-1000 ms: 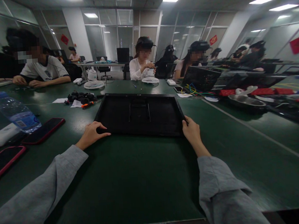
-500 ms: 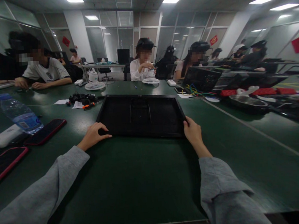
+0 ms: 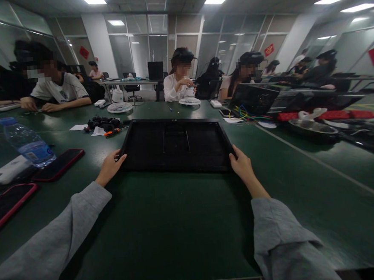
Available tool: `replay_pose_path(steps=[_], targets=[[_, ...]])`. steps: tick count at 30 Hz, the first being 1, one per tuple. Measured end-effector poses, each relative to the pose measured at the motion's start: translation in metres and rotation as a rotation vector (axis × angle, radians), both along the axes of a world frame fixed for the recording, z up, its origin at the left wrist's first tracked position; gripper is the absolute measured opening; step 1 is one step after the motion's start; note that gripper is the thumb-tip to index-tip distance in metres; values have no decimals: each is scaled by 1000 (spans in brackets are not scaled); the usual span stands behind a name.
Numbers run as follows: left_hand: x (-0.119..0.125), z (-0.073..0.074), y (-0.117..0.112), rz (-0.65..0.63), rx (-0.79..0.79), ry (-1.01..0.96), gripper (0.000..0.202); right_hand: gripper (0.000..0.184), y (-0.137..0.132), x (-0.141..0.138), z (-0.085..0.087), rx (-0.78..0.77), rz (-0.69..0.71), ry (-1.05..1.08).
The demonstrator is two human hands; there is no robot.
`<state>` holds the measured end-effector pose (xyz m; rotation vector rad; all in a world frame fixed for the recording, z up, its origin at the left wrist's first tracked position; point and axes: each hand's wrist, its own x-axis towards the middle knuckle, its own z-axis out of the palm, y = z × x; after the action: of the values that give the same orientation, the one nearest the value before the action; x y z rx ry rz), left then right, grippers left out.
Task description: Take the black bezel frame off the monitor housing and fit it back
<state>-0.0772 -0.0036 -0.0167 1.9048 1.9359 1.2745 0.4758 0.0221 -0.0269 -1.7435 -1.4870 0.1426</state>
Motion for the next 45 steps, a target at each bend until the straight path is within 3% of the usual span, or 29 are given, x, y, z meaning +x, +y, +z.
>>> replay_pose_path(steps=[9, 15, 26, 29, 34, 38, 41, 45], targets=[[2, 6, -3, -13, -127, 99, 48, 56, 11, 15, -13, 73, 11, 19], [6, 8, -4, 24, -184, 46, 50, 59, 8, 14, -11, 78, 9, -23], [6, 21, -11, 269, -288, -11, 46, 61, 10, -7, -10, 66, 156, -3], [8, 19, -11, 258, -249, 66, 47, 61, 11, -9, -11, 80, 126, -61], [20, 19, -16, 262, -16, 228, 55, 56, 5, -14, -2, 197, 12, -204], [29, 20, -23, 93, 109, 363, 58, 57, -4, -33, 11, 310, -21, -321], [31, 20, -24, -8, 99, 413, 59, 60, -11, -52, 14, 266, 17, -394], [29, 18, -22, 3, 44, 447, 65, 62, -17, -68, 12, 116, 100, -507]])
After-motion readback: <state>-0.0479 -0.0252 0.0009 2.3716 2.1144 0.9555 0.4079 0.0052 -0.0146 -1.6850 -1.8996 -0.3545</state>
